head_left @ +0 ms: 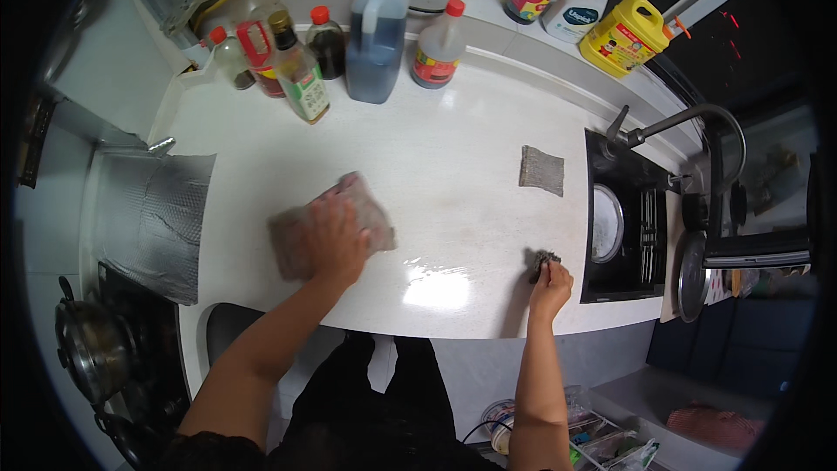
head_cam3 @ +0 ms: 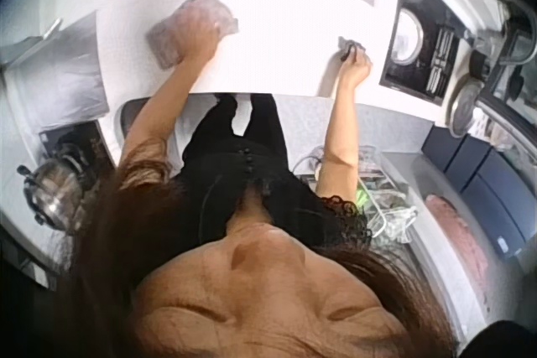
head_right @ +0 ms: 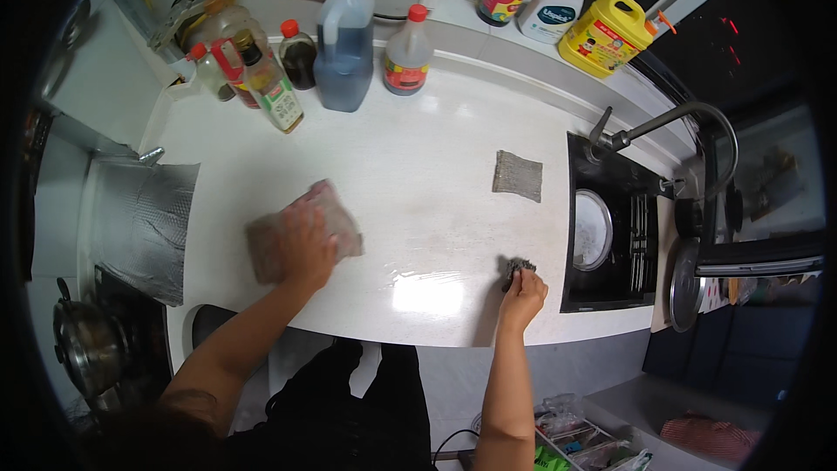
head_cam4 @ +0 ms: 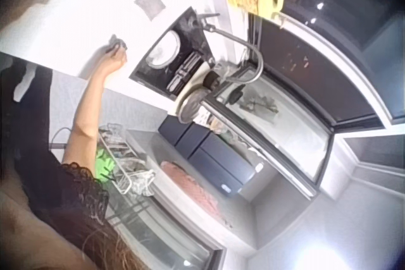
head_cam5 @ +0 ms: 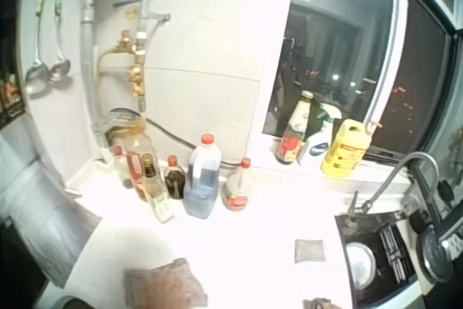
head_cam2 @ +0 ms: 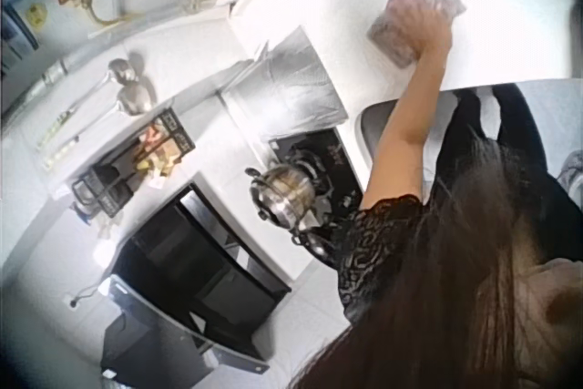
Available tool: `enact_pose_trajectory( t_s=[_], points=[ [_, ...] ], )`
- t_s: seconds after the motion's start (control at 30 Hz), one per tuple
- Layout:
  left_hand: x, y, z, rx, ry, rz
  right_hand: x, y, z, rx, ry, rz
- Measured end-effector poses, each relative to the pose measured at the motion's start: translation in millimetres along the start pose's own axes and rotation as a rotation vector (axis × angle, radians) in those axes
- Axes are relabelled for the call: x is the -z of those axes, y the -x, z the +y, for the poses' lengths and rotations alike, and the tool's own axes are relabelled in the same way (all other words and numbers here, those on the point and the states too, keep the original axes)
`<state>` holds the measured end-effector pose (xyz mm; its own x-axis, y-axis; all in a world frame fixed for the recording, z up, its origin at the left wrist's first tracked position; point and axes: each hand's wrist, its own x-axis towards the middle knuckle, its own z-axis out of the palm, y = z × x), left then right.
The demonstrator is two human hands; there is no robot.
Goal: The person washes a metal pot in the sink using a sponge and running water, then wipes the countertop with a cloth and steel wool. They move several bottles on the counter, wipe the area around the sink, and place a pot lid on a pot on the stove.
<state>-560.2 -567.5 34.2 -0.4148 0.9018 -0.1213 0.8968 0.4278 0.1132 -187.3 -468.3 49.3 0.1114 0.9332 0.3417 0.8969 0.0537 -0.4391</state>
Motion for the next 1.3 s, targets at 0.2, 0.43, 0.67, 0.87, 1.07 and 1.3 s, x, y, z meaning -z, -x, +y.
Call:
enact_pose_trajectory(
  t_s=[0.2, 0.43, 0.67, 0.87, 1.07, 1.3],
  points=[
    [3, -82, 174, -0.250, 0.105, -0.084, -1, -3, 38, -0.129, 0.052, 0.000],
    [-21, -49, 238, -0.889, 0.115, -0.167, -2, -32, 74, -0.078, 0.068, 0.033],
    [-23, 18, 26, -0.762, -0.207, 0.179, 4, -31, 83, -0.001, 0.084, 0.006],
    [27, 88, 4, -0.614, -0.224, -0.565, 10, -29, 72, -0.041, 0.015, -0.048],
    [-20, 64, 183, -0.995, 0.186, -0.170, 17, -25, 92, -0.087, -0.105, -0.085],
    [-33, 5, 339, -0.917, 0.207, -0.190, 40, -48, 154, -0.469, -0.444, 0.171]
  ],
)
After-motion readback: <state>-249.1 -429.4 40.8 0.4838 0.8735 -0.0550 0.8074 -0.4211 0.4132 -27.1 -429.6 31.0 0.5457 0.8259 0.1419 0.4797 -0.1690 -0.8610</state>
